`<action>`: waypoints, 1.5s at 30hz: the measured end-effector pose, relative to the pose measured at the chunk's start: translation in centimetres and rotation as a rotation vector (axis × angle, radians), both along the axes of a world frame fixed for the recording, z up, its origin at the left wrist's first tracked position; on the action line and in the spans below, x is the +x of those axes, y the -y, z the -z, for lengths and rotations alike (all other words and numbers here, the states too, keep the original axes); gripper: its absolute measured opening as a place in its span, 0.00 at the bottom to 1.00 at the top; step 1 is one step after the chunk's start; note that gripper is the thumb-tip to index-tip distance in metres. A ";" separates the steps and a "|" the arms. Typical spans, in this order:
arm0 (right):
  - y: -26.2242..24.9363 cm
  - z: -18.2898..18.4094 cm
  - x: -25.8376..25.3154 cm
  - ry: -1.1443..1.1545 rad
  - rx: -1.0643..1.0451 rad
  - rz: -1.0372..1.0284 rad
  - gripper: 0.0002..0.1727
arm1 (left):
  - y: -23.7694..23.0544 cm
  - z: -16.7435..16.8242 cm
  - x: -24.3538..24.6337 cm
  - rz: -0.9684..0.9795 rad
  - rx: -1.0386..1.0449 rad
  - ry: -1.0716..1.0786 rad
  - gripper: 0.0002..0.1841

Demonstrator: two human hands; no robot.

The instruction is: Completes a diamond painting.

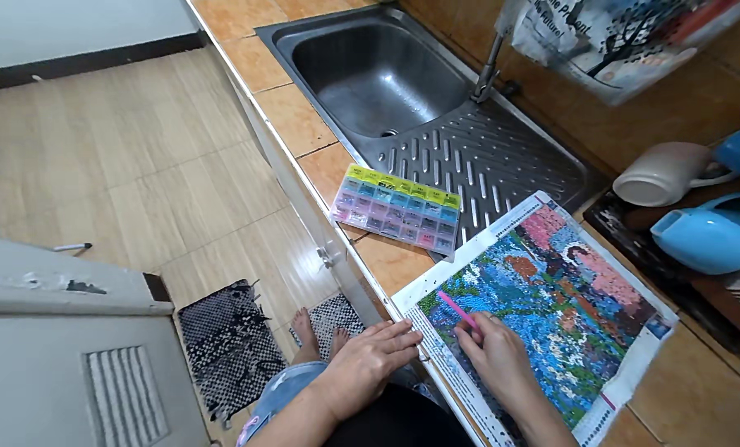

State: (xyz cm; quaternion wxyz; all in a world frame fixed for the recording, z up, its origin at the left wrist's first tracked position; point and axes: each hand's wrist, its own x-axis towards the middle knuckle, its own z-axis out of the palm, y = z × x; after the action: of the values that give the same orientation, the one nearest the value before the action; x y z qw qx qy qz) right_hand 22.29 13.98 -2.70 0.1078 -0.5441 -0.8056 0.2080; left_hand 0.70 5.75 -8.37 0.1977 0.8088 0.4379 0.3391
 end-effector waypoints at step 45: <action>1.5 2.7 0.9 -0.773 0.053 0.151 0.13 | -1.5 -1.5 2.3 -0.101 0.160 -0.248 0.13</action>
State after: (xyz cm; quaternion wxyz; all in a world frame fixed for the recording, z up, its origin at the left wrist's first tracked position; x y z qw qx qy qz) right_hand 23.24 12.46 -5.40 0.4321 -0.4805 -0.6685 0.3683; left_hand 3.01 7.21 -6.83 0.0597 0.8346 0.4705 0.2800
